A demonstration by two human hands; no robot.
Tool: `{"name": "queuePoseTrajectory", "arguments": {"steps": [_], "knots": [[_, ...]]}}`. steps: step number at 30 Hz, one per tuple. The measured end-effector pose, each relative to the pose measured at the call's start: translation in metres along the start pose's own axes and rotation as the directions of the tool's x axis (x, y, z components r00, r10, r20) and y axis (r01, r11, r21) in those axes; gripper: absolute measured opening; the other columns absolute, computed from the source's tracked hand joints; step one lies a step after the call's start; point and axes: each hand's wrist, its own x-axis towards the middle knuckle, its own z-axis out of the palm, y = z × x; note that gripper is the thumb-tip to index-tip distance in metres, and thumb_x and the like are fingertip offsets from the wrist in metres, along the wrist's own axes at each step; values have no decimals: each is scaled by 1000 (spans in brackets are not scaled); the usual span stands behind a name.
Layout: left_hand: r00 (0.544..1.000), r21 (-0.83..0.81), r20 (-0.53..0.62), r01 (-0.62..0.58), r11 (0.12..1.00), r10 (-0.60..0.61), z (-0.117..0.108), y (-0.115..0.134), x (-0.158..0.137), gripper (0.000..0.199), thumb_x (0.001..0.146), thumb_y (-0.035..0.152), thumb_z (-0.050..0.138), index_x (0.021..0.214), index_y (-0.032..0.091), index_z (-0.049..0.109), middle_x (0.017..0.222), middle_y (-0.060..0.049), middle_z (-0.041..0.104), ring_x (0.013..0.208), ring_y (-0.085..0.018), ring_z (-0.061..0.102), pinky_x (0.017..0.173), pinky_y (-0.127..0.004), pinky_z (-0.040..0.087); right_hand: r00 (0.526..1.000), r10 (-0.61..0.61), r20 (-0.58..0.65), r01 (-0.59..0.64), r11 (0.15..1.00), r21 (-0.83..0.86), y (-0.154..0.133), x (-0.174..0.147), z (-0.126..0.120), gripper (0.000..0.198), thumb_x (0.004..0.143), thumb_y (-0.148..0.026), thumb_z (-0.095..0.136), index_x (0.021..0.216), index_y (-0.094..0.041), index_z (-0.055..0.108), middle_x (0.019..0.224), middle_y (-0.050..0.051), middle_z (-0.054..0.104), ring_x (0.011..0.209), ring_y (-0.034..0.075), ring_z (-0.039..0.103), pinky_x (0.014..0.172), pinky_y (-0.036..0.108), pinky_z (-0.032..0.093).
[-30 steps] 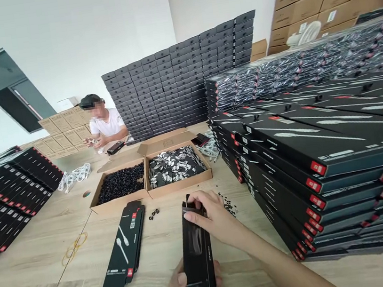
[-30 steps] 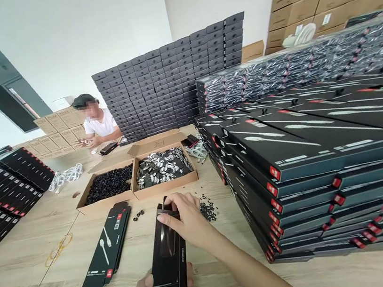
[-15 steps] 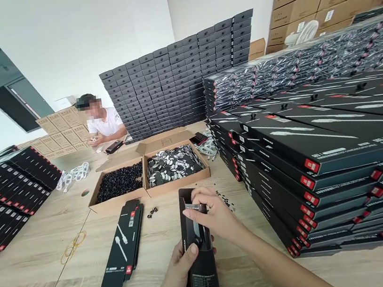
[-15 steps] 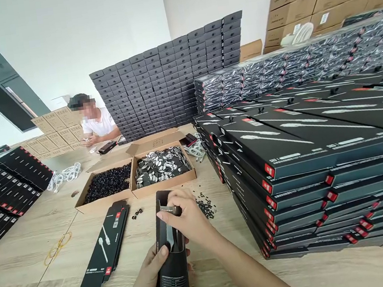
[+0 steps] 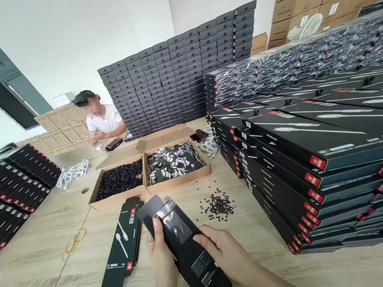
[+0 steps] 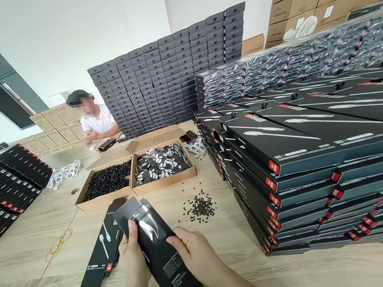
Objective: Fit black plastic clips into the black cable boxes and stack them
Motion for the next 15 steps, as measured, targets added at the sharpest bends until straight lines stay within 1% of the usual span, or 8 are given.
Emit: {"name": "queuePoseTrajectory", "arguments": {"steps": [3,5,8,9,10,12,13,15], "knots": [[992,-33,-109,-66,997,62,1,-7,-4,47,84,53,65,121,25,63,128,-5,67,115,-20,62,81,-21,53,996,26,85,-45,971,236,4,0,1,25,90,-44,57,86,-20,54,81,0,58,76,18,54,68,26,41],[993,-82,-98,-71,994,62,-7,-10,-3,46,83,54,66,117,23,65,124,-6,69,115,-20,62,85,-23,53,996,53,72,-69,966,251,7,4,-10,25,87,-42,60,80,-19,54,77,-1,57,75,17,54,67,26,40],[997,-97,29,-72,993,75,-35,0,10,40,73,48,77,99,19,72,105,-5,75,107,-20,66,89,-24,52,992,44,117,-56,993,101,5,11,-42,19,86,-36,60,78,-19,57,75,-1,58,72,17,54,65,26,40],[993,-43,85,-81,996,85,-46,8,16,41,69,47,79,98,19,72,99,-5,77,102,-21,67,86,-25,52,991,25,135,-24,1000,-3,2,14,-53,16,86,-33,59,79,-19,60,75,-1,59,72,18,55,65,26,40],[979,43,183,-96,994,86,-56,17,21,46,67,50,80,100,20,72,98,-6,77,99,-22,68,85,-28,53,990,-2,144,22,991,-134,-3,16,-64,12,86,-28,60,79,-20,62,76,-1,61,74,18,55,67,27,40],[927,286,364,-199,937,85,-70,36,28,44,71,48,77,107,22,71,114,-9,74,114,-27,63,97,-36,48,982,-71,174,135,909,-395,-14,20,-78,7,84,-19,62,79,-21,67,80,0,64,80,20,58,76,31,41],[885,422,464,-257,870,36,-72,44,27,45,74,47,76,112,23,70,122,-11,70,120,-30,60,102,-41,45,973,-108,204,197,851,-487,-21,22,-81,9,82,-15,64,79,-22,68,82,0,66,83,21,59,82,33,41],[780,610,608,-340,715,-147,-65,52,20,59,75,42,77,129,25,61,138,-13,60,127,-33,55,107,-50,40,934,-189,304,336,752,-567,-36,24,-76,14,81,-11,67,79,-24,70,83,0,67,89,21,60,96,39,38]]}}
